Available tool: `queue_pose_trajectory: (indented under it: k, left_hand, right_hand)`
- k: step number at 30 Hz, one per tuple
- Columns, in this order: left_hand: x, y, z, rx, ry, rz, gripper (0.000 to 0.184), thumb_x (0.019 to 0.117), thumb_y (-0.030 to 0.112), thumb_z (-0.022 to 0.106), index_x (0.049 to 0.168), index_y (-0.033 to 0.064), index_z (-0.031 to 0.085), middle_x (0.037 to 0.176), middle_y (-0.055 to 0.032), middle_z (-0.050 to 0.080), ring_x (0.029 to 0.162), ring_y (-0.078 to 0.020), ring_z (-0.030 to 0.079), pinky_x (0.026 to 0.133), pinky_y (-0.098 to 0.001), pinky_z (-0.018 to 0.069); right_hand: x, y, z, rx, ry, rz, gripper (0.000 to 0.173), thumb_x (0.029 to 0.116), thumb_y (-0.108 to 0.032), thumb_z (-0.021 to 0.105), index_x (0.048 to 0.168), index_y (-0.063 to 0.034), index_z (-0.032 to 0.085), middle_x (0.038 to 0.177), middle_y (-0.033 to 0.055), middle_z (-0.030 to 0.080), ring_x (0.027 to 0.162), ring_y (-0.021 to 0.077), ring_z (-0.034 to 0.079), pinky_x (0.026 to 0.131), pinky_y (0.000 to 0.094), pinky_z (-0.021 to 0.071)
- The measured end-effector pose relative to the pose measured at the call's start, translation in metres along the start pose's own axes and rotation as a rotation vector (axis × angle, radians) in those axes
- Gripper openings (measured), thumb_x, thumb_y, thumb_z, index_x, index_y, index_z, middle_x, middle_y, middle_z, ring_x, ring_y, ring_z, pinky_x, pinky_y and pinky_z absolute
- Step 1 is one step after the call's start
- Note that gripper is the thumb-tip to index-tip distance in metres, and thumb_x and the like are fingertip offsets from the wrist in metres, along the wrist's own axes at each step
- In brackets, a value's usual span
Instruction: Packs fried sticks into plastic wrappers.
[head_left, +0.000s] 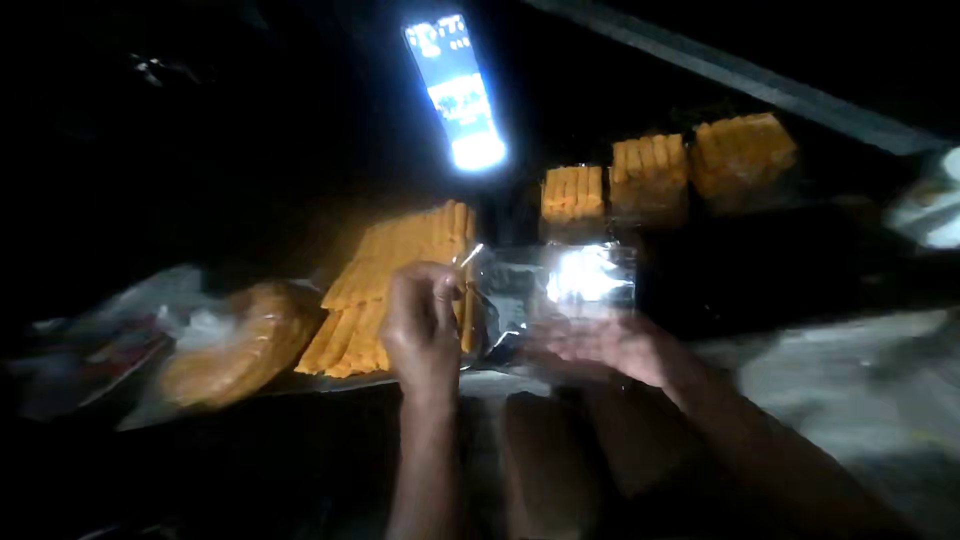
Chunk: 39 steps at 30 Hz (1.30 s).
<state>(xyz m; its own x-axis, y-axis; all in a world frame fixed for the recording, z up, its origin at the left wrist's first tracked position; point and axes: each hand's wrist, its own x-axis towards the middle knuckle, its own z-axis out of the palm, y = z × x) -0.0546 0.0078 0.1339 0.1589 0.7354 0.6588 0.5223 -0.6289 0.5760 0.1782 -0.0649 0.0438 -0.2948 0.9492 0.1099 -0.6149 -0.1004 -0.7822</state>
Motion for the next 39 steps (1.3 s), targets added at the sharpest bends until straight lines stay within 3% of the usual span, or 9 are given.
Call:
queue_pose_trajectory:
  k: [4, 6, 15, 19, 22, 26, 30, 32, 39]
  left_hand:
    - [-0.004, -0.001, 0.004, 0.150, -0.049, 0.007, 0.018, 0.1029, 0.010, 0.056, 0.113, -0.0048, 0.060, 0.094, -0.0142, 0.068, 0.067, -0.0142, 0.062, 0.060, -0.0315, 0.0532]
    - [-0.003, 0.003, 0.005, 0.215, -0.079, -0.021, 0.019, 0.1023, 0.008, 0.056, 0.114, -0.0054, 0.061, 0.094, -0.0170, 0.069, 0.072, -0.0214, 0.066, 0.066, -0.0394, 0.0560]
    - [-0.007, 0.004, 0.016, 0.276, -0.105, -0.077, 0.025, 0.1012, 0.013, 0.060, 0.119, -0.0044, 0.061, 0.095, -0.0185, 0.070, 0.073, -0.0271, 0.068, 0.068, -0.0469, 0.0566]
    - [-0.012, 0.009, 0.022, 0.293, -0.023, 0.040, 0.033, 0.0962, 0.012, 0.066, 0.120, -0.0101, 0.058, 0.120, -0.0304, 0.061, 0.102, -0.0419, 0.063, 0.086, -0.0537, 0.0531]
    - [-0.031, 0.030, 0.037, 0.149, -0.120, 0.061, 0.029, 0.0997, 0.024, 0.063, 0.111, -0.0030, 0.067, 0.110, -0.0184, 0.067, 0.095, -0.0231, 0.067, 0.082, -0.0353, 0.0569]
    - [-0.051, 0.048, 0.066, -0.250, -0.401, -0.117, 0.045, 0.0906, 0.031, 0.075, 0.119, -0.0022, 0.066, 0.105, -0.0092, 0.071, 0.090, -0.0083, 0.068, 0.080, -0.0241, 0.0577]
    - [-0.053, 0.033, 0.076, -0.256, -0.327, -0.139, 0.021, 0.0924, 0.020, 0.072, 0.096, -0.0010, 0.068, 0.085, -0.0053, 0.069, 0.075, -0.0048, 0.065, 0.071, -0.0211, 0.0550]
    - [-0.053, 0.025, 0.073, -0.100, -0.298, -0.158, 0.021, 0.0942, 0.018, 0.070, 0.096, -0.0025, 0.068, 0.083, -0.0087, 0.070, 0.071, -0.0114, 0.067, 0.068, -0.0280, 0.0571]
    - [-0.078, 0.020, 0.091, 0.344, -0.111, 0.215, 0.028, 0.0854, 0.005, 0.072, 0.113, -0.0001, 0.071, 0.116, -0.0270, 0.068, 0.103, -0.0448, 0.068, 0.084, -0.0519, 0.0572]
  right_hand:
    - [-0.008, -0.022, 0.016, -0.011, 0.293, 0.064, 0.052, 0.1106, -0.031, 0.021, 0.136, 0.0028, 0.051, 0.118, 0.0131, 0.072, 0.102, 0.0255, 0.073, 0.088, 0.0434, 0.0616]
    - [-0.012, -0.022, 0.014, -0.130, 0.210, 0.041, 0.055, 0.1082, -0.039, 0.031, 0.137, 0.0027, 0.051, 0.118, 0.0125, 0.072, 0.101, 0.0247, 0.074, 0.087, 0.0403, 0.0615]
    - [-0.010, -0.022, 0.021, -0.494, 0.487, -0.059, 0.013, 0.0975, -0.009, 0.060, 0.099, -0.0005, 0.068, 0.074, -0.0020, 0.069, 0.064, 0.0073, 0.067, 0.064, 0.0255, 0.0595]
    - [-0.009, -0.027, 0.018, -0.737, 0.612, -0.335, 0.011, 0.0918, -0.008, 0.067, 0.082, -0.0033, 0.066, 0.066, -0.0068, 0.065, 0.055, -0.0004, 0.060, 0.055, 0.0189, 0.0539]
    - [-0.006, -0.023, 0.012, -0.947, 0.564, -0.597, 0.014, 0.0875, -0.011, 0.072, 0.078, -0.0028, 0.066, 0.072, -0.0064, 0.066, 0.064, -0.0080, 0.059, 0.061, 0.0105, 0.0508]
    - [-0.002, -0.008, 0.013, -1.257, 0.378, -0.644, 0.011, 0.0852, -0.011, 0.071, 0.083, -0.0006, 0.069, 0.083, 0.0087, 0.071, 0.080, 0.0097, 0.068, 0.076, 0.0236, 0.0569]
    - [0.002, -0.001, 0.012, -1.255, 0.408, -0.537, 0.022, 0.0833, -0.018, 0.076, 0.080, 0.0009, 0.065, 0.074, 0.0081, 0.064, 0.069, 0.0092, 0.060, 0.065, 0.0225, 0.0510]
    - [0.001, -0.009, 0.005, -1.221, 0.434, -0.437, 0.033, 0.0879, -0.027, 0.076, 0.074, -0.0018, 0.059, 0.070, 0.0024, 0.057, 0.065, 0.0032, 0.051, 0.061, 0.0184, 0.0443]
    - [0.009, -0.017, -0.005, -1.507, 0.330, -0.345, 0.013, 0.0852, -0.008, 0.070, 0.079, 0.0026, 0.065, 0.088, 0.0187, 0.068, 0.086, 0.0320, 0.067, 0.075, 0.0481, 0.0558]
